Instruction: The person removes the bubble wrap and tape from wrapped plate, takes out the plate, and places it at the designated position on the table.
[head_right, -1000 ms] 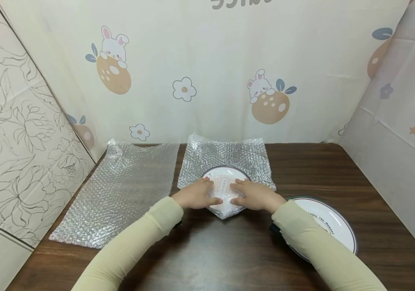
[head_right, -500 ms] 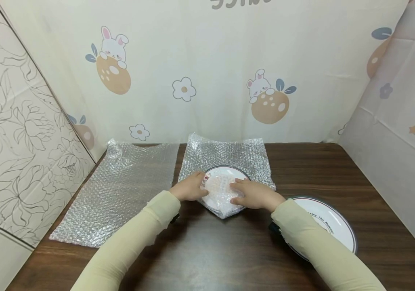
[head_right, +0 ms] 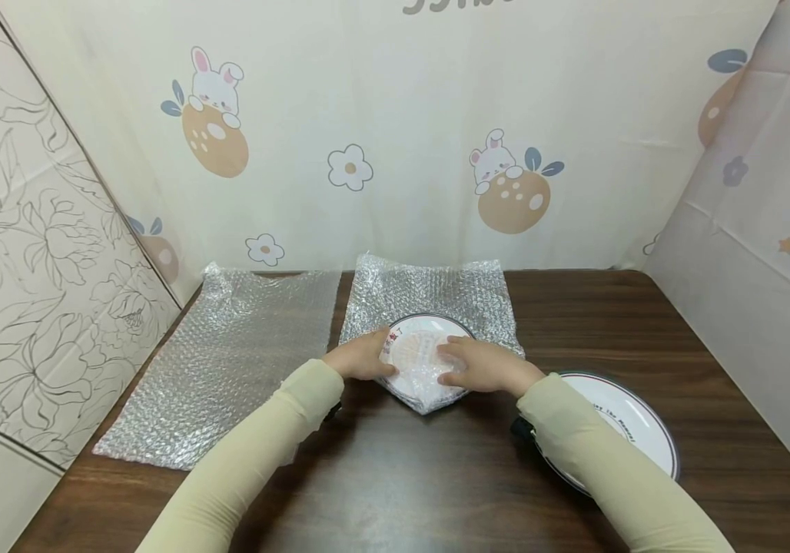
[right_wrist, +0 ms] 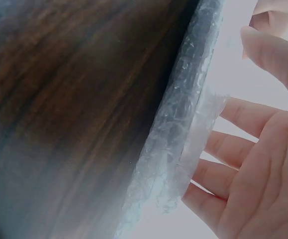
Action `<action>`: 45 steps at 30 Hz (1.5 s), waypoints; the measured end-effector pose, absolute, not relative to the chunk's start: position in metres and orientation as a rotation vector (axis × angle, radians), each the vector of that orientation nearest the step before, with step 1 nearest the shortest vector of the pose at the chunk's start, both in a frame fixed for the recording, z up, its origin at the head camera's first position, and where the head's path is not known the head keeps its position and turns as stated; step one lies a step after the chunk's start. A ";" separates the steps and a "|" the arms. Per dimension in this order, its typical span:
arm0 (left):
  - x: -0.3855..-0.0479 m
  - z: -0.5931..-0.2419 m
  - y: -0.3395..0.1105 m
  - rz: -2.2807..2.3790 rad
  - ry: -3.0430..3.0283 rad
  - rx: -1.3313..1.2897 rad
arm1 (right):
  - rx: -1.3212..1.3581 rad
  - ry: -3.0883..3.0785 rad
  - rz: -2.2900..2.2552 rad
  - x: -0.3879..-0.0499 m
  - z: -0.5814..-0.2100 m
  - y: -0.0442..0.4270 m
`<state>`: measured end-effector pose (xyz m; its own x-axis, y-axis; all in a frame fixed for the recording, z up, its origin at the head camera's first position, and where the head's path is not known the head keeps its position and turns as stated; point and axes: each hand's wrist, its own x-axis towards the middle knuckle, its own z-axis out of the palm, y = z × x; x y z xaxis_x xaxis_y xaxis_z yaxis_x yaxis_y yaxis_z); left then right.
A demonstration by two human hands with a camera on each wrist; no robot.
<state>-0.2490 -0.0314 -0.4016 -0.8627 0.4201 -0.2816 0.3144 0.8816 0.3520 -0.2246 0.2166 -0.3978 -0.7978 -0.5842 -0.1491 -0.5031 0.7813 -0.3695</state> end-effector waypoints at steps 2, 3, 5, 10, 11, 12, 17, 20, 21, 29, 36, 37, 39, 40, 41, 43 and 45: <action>-0.249 -0.402 -0.031 0.422 2.706 0.545 | -0.847 2.721 -0.471 -0.226 -0.398 0.217; -0.249 -0.403 -0.031 0.420 2.709 0.544 | -0.848 2.720 -0.481 -0.227 -0.397 0.216; -0.250 -0.404 -0.031 0.418 2.710 0.540 | -0.850 2.724 -0.491 -0.230 -0.396 0.216; -0.250 -0.406 -0.031 0.430 2.711 0.539 | -0.872 2.777 -0.523 -0.236 -0.394 0.214; -0.250 -0.406 -0.031 0.436 2.711 0.540 | -0.876 2.793 -0.538 -0.238 -0.394 0.213; -0.251 -0.406 -0.031 0.437 2.712 0.541 | -0.876 2.811 -0.554 -0.240 -0.393 0.212; -0.250 -0.407 -0.032 0.440 2.713 0.539 | -0.837 2.872 -0.640 -0.249 -0.391 0.207; -0.250 -0.406 -0.032 0.438 2.716 0.538 | -0.835 2.891 -0.679 -0.253 -0.389 0.205; -0.250 -0.406 -0.032 0.437 2.718 0.536 | -0.836 2.898 -0.691 -0.254 -0.389 0.204; -0.249 -0.406 -0.032 0.408 2.725 0.545 | -0.798 3.014 -0.765 -0.257 -0.379 0.204; -0.248 -0.404 -0.031 0.381 2.735 0.552 | -0.779 3.069 -0.848 -0.254 -0.369 0.213; -0.248 -0.404 -0.031 0.381 2.736 0.552 | -0.779 3.074 -0.864 -0.253 -0.368 0.214; -0.248 -0.404 -0.031 0.382 2.738 0.553 | -0.774 3.081 -0.904 -0.249 -0.364 0.218; -0.247 -0.404 -0.031 0.383 2.739 0.553 | -0.767 3.082 -0.921 -0.247 -0.362 0.219; -0.247 -0.404 -0.031 0.384 2.739 0.555 | -0.759 3.082 -0.937 -0.245 -0.360 0.221; -0.247 -0.404 -0.032 0.387 2.739 0.557 | -0.756 3.085 -0.955 -0.241 -0.356 0.225; -0.247 -0.404 -0.032 0.388 2.737 0.559 | -0.757 3.087 -0.966 -0.236 -0.351 0.229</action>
<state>-0.2474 -0.0317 -0.4043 -0.8722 0.4182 -0.2537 0.3313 0.8867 0.3226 -0.2355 0.2295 -0.3515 -0.8808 -0.3676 0.2985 -0.4722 0.7292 -0.4953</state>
